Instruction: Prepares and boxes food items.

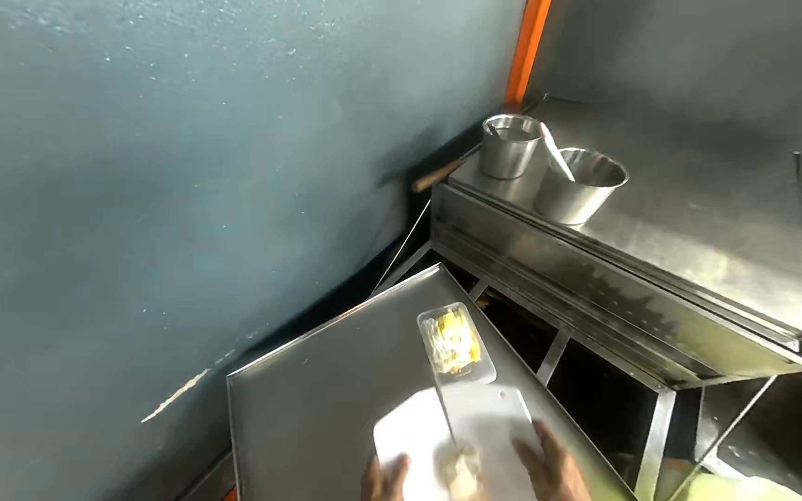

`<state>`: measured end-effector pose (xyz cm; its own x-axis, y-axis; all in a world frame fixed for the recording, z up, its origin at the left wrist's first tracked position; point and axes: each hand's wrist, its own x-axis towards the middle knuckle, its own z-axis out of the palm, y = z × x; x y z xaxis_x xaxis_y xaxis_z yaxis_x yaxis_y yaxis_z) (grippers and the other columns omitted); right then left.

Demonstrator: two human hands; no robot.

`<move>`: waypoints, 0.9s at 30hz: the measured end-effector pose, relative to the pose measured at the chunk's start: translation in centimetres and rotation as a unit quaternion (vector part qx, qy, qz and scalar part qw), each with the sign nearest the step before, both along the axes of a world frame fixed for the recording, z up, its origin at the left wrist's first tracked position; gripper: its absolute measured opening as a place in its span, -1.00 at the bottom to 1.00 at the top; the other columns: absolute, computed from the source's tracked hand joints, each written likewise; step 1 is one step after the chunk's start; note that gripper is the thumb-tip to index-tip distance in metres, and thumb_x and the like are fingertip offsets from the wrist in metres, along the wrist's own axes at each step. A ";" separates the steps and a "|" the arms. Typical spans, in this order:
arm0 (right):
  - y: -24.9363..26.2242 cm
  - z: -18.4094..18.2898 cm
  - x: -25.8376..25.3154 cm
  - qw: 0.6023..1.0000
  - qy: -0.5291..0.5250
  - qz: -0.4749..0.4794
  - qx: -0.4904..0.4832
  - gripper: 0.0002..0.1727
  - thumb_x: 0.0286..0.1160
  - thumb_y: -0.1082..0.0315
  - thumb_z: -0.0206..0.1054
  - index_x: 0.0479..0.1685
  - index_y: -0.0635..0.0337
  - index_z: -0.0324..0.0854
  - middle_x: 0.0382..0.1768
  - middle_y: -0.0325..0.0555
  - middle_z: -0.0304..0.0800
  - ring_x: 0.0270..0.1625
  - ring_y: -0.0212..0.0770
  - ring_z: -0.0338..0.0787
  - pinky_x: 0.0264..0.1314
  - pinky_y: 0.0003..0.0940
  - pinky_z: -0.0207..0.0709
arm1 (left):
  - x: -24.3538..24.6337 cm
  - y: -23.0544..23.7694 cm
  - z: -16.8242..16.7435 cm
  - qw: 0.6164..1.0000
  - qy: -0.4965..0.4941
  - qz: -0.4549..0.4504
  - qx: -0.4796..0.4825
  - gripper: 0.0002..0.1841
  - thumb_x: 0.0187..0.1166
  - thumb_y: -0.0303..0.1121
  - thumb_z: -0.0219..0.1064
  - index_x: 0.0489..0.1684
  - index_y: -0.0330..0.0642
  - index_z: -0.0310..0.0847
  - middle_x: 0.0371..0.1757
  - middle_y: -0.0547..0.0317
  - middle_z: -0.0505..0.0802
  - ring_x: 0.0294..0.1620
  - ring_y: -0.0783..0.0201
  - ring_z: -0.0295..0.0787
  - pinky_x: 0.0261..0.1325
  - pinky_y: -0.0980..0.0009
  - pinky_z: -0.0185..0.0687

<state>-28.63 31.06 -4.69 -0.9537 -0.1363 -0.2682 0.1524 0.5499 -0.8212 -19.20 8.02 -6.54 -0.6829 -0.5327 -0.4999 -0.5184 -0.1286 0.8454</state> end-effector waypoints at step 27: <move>-7.9 2.7 -20.2 0.983 -0.023 -0.006 0.184 -0.51 0.82 0.15 0.10 0.65 0.06 0.39 -0.04 0.15 0.88 0.08 0.17 0.88 0.17 0.13 0.65 | -23.9 -2.6 3.8 0.989 0.055 -0.044 -0.132 -0.42 0.73 -0.33 0.29 0.68 -0.41 0.27 0.49 -0.26 0.65 0.53 0.05 0.60 0.60 0.15 0.47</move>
